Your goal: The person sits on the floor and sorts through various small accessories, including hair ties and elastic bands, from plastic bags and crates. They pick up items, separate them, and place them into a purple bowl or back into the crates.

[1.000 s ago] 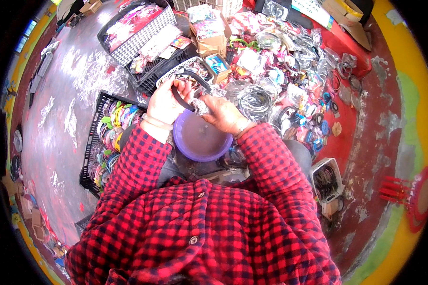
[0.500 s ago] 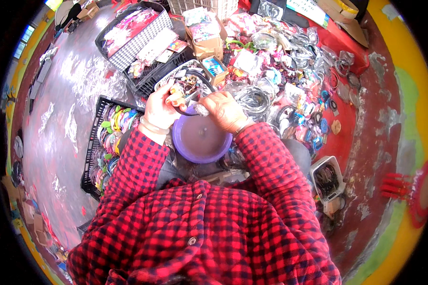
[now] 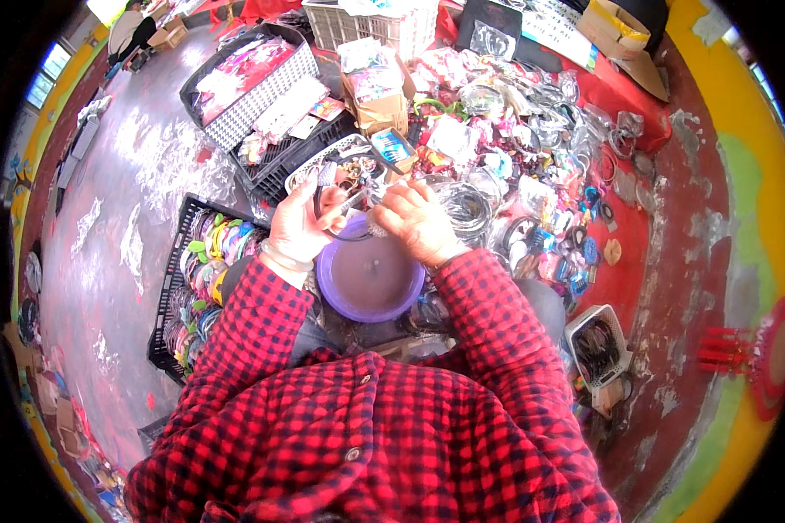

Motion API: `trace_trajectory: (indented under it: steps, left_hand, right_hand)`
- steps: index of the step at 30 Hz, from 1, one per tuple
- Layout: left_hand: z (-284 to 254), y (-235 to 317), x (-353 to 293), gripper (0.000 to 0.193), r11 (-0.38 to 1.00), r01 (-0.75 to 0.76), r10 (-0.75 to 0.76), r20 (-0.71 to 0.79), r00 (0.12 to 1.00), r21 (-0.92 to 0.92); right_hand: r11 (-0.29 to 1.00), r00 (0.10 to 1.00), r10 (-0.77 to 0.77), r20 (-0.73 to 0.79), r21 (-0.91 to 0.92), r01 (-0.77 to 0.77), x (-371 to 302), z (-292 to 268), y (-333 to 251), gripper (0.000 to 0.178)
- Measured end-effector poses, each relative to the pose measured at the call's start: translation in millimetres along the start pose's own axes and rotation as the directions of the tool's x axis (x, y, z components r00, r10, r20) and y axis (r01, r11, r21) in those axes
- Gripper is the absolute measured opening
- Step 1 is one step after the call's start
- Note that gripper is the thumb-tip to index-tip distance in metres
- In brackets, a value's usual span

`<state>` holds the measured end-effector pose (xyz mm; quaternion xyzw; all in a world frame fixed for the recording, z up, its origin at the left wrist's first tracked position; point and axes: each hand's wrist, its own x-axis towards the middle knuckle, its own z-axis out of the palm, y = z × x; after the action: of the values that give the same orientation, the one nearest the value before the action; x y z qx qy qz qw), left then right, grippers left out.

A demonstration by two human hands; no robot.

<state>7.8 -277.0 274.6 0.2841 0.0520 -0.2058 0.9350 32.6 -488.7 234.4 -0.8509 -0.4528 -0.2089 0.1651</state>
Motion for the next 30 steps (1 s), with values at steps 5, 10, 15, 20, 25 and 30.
trace_trajectory:
  steps: [5,10,15,20,25,30]
  left_hand:
    - [-28.5,2.7,11.2,0.023,0.987,-0.068,0.069,-0.002,0.998,-0.142]
    - [-30.4,6.6,8.6,0.025,0.979,-0.075,0.093,0.083,0.992,-0.190]
    - [1.2,0.3,1.1,0.016,0.909,-0.170,0.161,0.056,0.985,0.381]
    - [-3.7,-13.3,3.9,0.020,0.779,-0.152,0.145,0.062,0.988,0.609]
    - [-7.8,-28.0,8.8,0.023,0.636,-0.197,0.204,0.083,0.975,0.746]
    - [-3.9,-34.0,7.2,0.018,0.516,-0.268,0.239,0.164,0.957,0.813]
  right_hand:
    - [0.979,0.984,0.175,-0.035,0.117,-0.169,1.7,4.6,2.3,0.035]
    - [0.581,0.650,0.749,0.129,0.343,-0.738,-9.6,12.2,34.4,0.038]
    - [-0.011,0.442,0.878,0.184,0.931,-0.365,-15.4,-15.9,56.7,0.036]
    - [-0.207,0.556,0.767,0.321,0.943,-0.259,-3.6,-46.0,36.8,0.035]
    - [0.000,0.661,0.746,0.085,0.992,-0.127,9.4,-45.5,20.0,0.037]
    - [0.547,0.776,0.622,-0.106,0.768,-0.334,11.3,-44.5,12.5,0.025]
